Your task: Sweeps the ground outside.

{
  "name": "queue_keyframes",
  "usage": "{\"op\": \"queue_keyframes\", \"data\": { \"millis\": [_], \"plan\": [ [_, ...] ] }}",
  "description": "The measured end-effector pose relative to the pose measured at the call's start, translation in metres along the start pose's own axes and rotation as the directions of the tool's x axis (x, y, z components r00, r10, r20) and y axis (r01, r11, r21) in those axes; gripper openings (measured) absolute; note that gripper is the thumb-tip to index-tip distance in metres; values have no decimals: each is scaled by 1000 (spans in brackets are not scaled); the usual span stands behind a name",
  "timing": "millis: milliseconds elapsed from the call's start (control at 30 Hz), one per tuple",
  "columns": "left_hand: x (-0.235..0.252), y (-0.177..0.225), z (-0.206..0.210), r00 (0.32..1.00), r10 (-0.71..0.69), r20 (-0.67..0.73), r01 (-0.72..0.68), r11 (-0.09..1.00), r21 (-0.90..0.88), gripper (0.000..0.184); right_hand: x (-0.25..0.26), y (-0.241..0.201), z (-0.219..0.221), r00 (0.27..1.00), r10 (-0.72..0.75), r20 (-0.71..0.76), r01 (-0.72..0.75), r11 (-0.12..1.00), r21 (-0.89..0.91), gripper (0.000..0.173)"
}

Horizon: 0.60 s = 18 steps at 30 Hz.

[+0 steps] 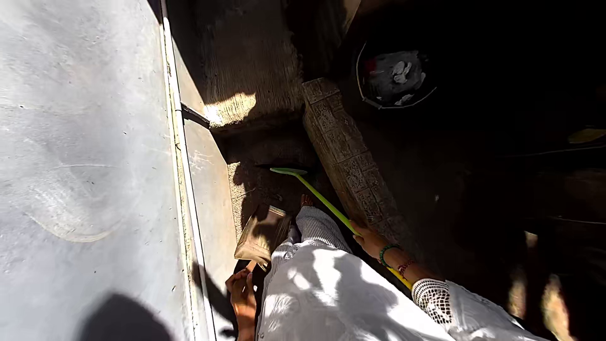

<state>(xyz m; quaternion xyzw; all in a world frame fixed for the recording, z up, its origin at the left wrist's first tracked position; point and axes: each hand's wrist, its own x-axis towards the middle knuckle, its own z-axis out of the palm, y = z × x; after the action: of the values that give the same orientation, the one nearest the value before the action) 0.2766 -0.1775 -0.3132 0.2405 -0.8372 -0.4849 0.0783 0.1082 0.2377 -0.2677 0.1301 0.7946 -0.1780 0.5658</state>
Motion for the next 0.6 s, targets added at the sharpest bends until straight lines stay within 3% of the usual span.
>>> {"op": "queue_keyframes", "data": {
  "millis": [67, 167, 300, 433, 600],
  "plan": [
    [8, -3, -3, 999, 37, 15, -38, 998, 42, 15, 3, -1, 2, 997, -15, -82, 16, 1000, 5, 60],
    [15, -11, -8, 993, 90, 81, -98, 991, 94, 18, 53, -7, 8, 985, 1, -172, 12, 997, 75, 60],
    [25, -29, -22, 979, 123, 162, -132, 990, 47, 15, 99, -1, 74, 975, 132, -176, -86, 966, 245, 61],
    [16, -53, -45, 956, 121, 268, -89, 987, -131, 40, 42, 8, 176, 992, 107, -73, -79, 946, 315, 60],
    [6, -66, -54, 918, 108, 382, -57, 988, -140, 42, -58, 29, 244, 992, 58, -108, -10, 916, 401, 58]
  ]
}}
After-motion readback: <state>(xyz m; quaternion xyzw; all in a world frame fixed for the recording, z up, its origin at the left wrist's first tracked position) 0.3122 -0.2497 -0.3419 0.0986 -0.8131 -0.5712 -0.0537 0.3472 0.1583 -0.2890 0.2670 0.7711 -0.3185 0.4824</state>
